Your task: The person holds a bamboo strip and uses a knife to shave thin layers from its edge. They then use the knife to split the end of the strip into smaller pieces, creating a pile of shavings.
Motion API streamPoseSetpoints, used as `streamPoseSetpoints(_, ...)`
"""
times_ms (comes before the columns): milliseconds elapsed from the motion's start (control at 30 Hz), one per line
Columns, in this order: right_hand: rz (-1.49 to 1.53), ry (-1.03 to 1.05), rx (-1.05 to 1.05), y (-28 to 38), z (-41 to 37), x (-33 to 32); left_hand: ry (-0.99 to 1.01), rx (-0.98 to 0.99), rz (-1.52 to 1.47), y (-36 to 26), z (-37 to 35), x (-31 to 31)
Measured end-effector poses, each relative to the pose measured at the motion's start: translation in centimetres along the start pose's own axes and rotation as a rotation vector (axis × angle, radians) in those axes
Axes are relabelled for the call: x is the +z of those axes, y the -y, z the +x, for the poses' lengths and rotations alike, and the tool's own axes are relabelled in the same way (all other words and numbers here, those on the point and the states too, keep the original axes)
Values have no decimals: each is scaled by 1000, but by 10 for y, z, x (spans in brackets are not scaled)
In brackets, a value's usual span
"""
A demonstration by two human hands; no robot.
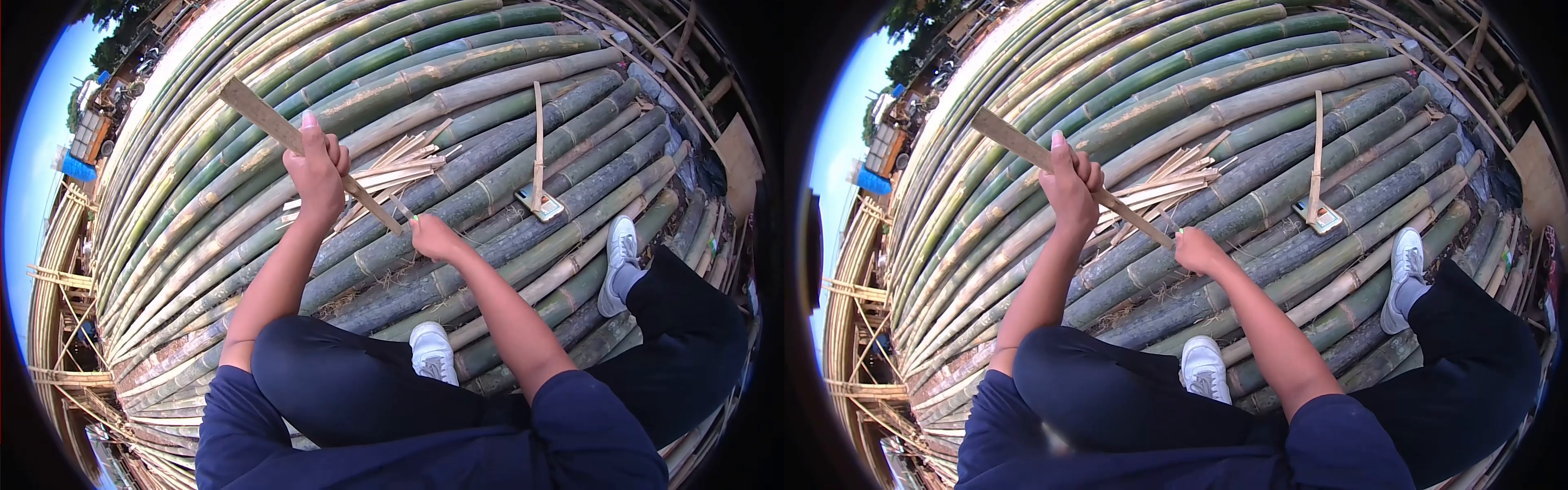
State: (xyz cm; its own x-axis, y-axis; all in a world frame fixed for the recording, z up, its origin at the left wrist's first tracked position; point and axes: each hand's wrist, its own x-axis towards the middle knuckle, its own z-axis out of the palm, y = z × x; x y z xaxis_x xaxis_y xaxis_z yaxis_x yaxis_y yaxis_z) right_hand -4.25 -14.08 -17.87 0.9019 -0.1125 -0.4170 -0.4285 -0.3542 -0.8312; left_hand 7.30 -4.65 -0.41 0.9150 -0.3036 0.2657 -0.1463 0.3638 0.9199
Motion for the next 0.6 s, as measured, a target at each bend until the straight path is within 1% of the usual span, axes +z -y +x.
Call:
streamPoseSetpoints(67, 89, -79, -117, 8, 1, 2, 5, 12, -7, 0, 2, 0)
streamPoseSetpoints(100, 74, -65, -75, 8, -3, 15, -8, 10, -3, 1, 3, 1)
streamPoseSetpoints(133, -11, -116, -94, -13, 10, 38, -20, 8, 1, 1, 4, 1)
streamPoseSetpoints(167, -168, -219, -200, -62, 33, 68, -19, 11, 0, 2, 5, 1)
streamPoseSetpoints(200, -325, -322, -305, -97, 49, 86, -19, 7, 0, 2, 6, 1)
streamPoseSetpoints(233, -323, -321, -304, -74, 36, 67, -20, -2, 1, 3, 6, 1)
streamPoseSetpoints(267, -248, -111, -103, -51, 26, 41, -20, -4, 2, 3, 6, 0)
streamPoseSetpoints(300, -168, 98, 96, -21, 13, 14, 28, -3, -5, 4, 7, 0)
streamPoseSetpoints(333, -164, 103, 100, 1, 2, 0, 72, -10, -10, 5, 5, -2)
streamPoseSetpoints(367, -36, 39, 69, 20, -7, -11, 70, -15, -8, 5, 3, -4)
streamPoseSetpoints(400, 90, -28, 35, 31, -9, -15, 143, -34, -47, 4, 2, -5)
streamPoseSetpoints(433, 48, -104, -171, 17, 1, 0, 218, -52, -85, 2, 2, -6)
streamPoseSetpoints(467, 48, -105, -172, -9, 18, 24, 220, -52, -84, 2, 2, -6)
streamPoseSetpoints(500, -102, -216, -260, -40, 38, 52, 205, -70, -83, 1, 2, -5)
streamPoseSetpoints(533, -255, -329, -345, -36, 31, 52, 191, -87, -84, 1, 2, -4)
streamPoseSetpoints(567, -248, -38, -108, -39, 20, 45, 196, -83, -88, 2, 3, -4)
streamPoseSetpoints(600, -249, -46, -110, -35, 15, 35, 218, -87, -88, 4, 3, -5)
